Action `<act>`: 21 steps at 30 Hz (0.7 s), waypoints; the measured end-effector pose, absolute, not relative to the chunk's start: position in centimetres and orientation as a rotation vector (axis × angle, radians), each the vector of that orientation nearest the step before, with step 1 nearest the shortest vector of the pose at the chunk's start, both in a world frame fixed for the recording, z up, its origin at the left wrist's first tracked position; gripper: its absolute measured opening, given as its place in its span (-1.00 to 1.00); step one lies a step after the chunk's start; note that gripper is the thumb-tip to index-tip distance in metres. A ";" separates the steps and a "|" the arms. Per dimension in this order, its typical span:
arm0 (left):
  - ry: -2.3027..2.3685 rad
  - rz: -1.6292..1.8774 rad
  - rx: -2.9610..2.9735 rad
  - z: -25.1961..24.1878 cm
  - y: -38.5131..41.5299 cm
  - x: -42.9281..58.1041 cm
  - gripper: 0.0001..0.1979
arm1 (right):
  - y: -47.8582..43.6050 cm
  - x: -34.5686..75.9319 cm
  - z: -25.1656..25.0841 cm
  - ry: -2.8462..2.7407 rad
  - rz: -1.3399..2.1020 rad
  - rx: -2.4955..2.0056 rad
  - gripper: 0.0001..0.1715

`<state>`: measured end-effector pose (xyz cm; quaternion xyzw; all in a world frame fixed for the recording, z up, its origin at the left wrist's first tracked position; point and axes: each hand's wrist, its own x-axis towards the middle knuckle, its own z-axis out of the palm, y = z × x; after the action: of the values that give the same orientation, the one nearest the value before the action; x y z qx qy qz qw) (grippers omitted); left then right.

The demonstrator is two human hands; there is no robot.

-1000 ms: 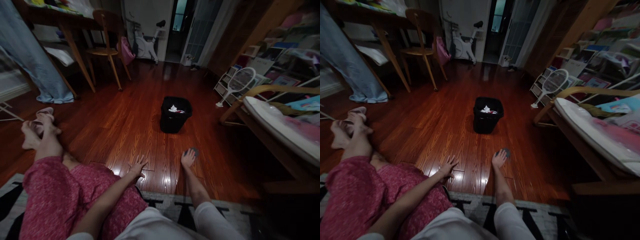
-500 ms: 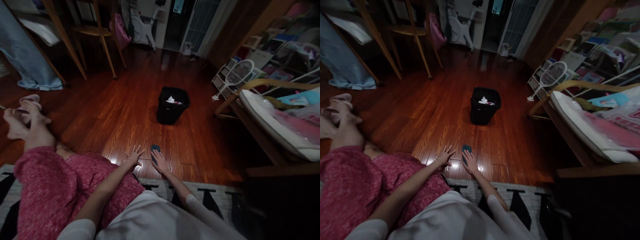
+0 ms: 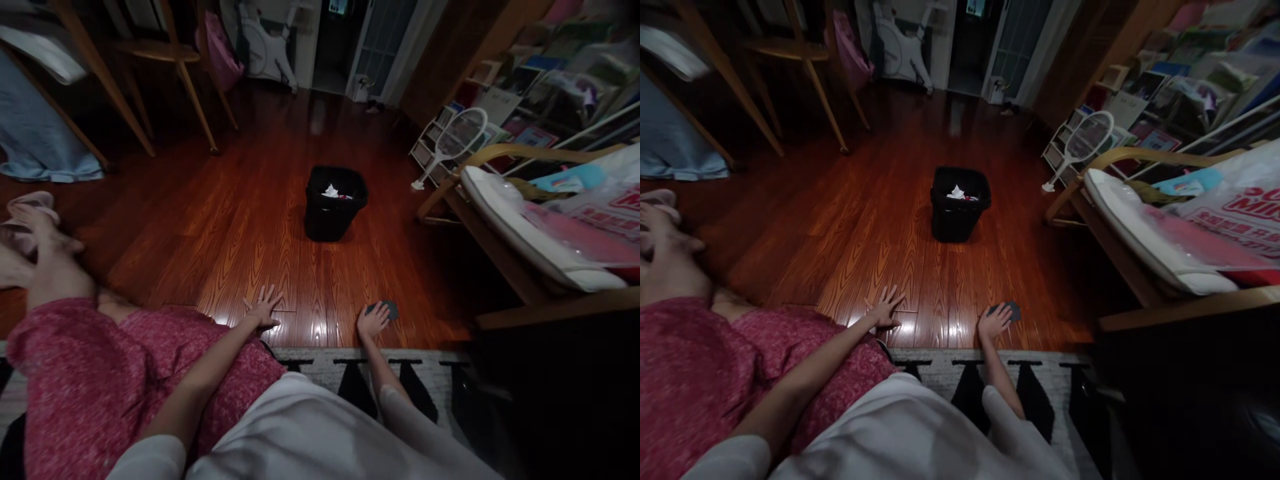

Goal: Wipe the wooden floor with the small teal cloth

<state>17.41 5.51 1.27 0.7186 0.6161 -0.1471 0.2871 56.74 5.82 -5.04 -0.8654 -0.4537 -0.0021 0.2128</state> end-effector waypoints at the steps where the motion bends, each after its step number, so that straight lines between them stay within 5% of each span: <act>1: 1.648 -0.396 1.914 1.3 5.5 17.5 0.15 | 6.0 54.8 -5.1 -1.311 0.018 -2.362 -0.19; 11: 1.632 -0.409 1.896 0.7 5.4 17.3 0.19 | 3.0 37.4 -4.3 -2.329 0.391 -1.551 -0.25; 17: 1.668 -0.316 1.837 -0.2 5.4 18.0 0.24 | 3.4 44.5 -2.6 -2.772 0.509 -0.972 -0.25; 21: 1.776 -0.179 1.789 0.0 4.8 16.4 0.04 | 4.8 53.7 -2.9 -2.668 0.441 -1.216 -0.31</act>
<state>16.40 4.83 -0.03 0.6748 0.6698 -0.0674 0.3024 53.73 4.80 -2.93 -0.4086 -0.8963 0.1480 0.0880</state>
